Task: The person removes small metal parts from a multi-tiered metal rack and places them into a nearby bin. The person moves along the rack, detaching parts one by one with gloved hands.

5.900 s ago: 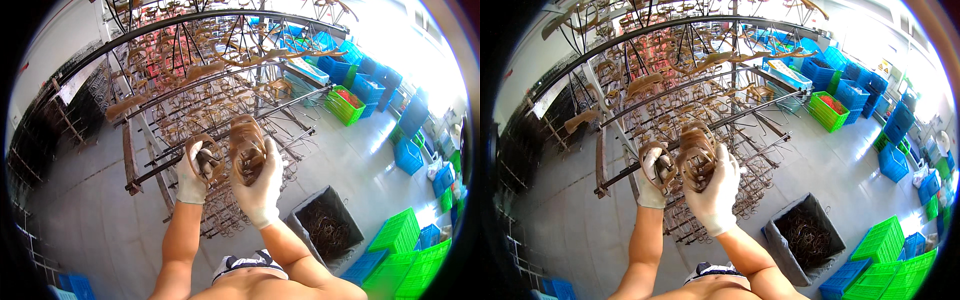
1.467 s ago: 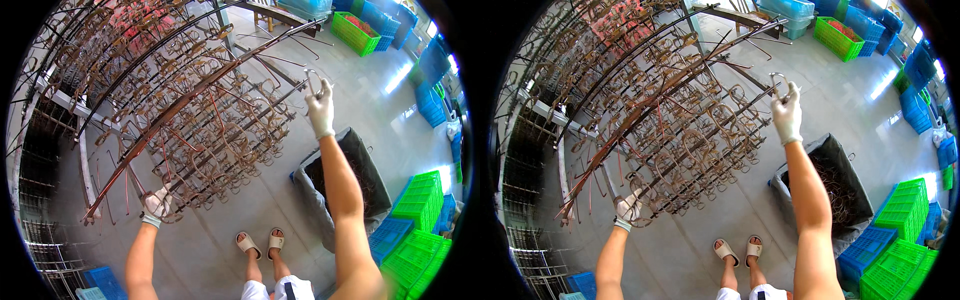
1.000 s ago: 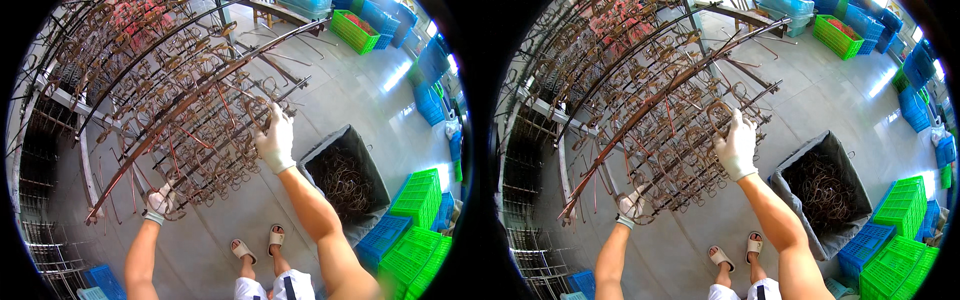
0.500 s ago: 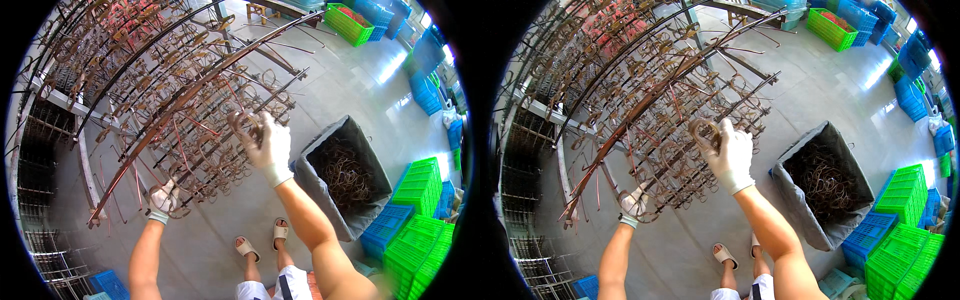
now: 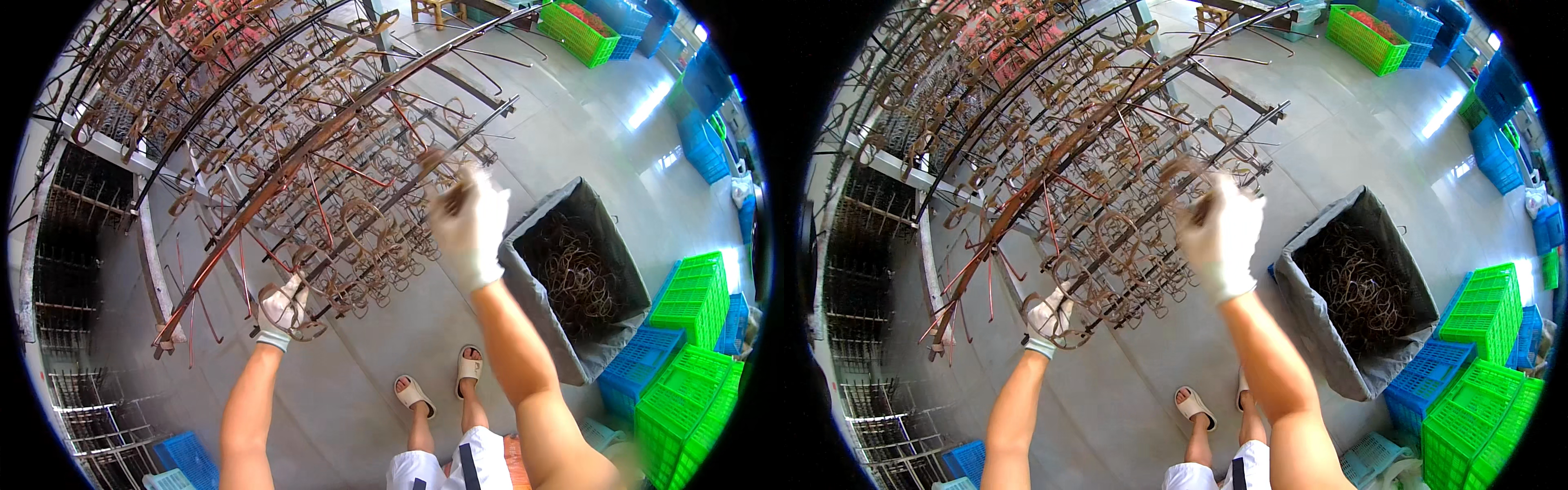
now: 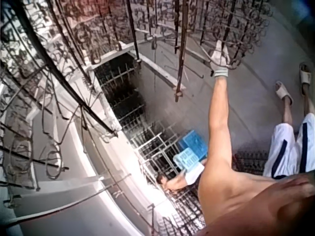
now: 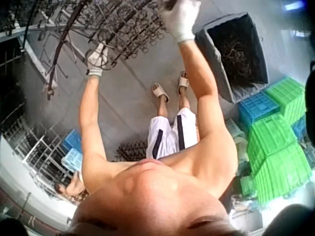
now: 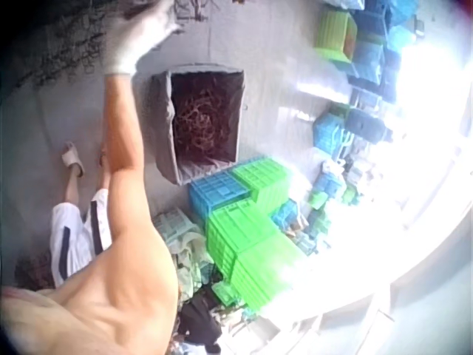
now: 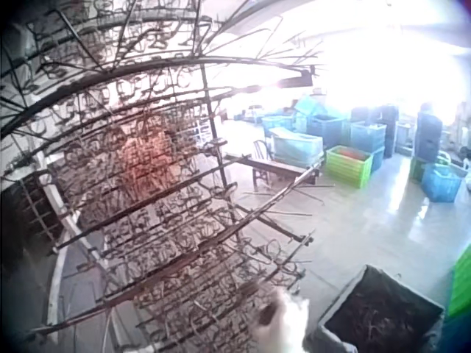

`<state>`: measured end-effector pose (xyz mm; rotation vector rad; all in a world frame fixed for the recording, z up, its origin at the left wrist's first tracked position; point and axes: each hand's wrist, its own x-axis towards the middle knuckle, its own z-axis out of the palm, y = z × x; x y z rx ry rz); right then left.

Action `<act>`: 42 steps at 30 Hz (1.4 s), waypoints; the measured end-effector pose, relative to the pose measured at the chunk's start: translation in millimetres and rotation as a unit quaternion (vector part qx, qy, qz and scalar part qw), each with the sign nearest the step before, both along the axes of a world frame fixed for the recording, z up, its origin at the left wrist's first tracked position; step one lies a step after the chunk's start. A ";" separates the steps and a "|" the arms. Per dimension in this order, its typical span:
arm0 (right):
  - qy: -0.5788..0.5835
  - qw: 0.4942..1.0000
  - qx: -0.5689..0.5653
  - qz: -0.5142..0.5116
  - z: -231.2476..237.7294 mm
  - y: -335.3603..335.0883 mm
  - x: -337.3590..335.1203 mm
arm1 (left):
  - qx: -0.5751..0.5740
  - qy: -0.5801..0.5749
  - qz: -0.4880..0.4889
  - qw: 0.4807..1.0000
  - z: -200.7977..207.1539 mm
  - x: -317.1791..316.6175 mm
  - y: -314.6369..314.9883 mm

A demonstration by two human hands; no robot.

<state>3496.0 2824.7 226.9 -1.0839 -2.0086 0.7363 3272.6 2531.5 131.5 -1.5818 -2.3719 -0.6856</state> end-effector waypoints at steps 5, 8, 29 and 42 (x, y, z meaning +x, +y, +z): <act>0.001 0.998 0.005 0.070 -26.5 -84.7 -32.6 | -0.012 -0.015 0.015 1.000 -3.4 0.8 9.0; 0.034 0.995 -0.059 0.076 -21.7 -105.5 -50.2 | 0.030 -0.006 -0.004 1.000 -4.9 -1.2 5.8; -0.414 0.873 0.046 -0.254 -137.4 70.3 248.7 | -0.106 -0.131 0.087 0.982 21.4 16.1 14.7; 0.017 0.992 0.005 0.124 -31.6 -174.0 -63.3 | 0.052 -0.094 0.009 0.994 -14.7 -4.4 4.5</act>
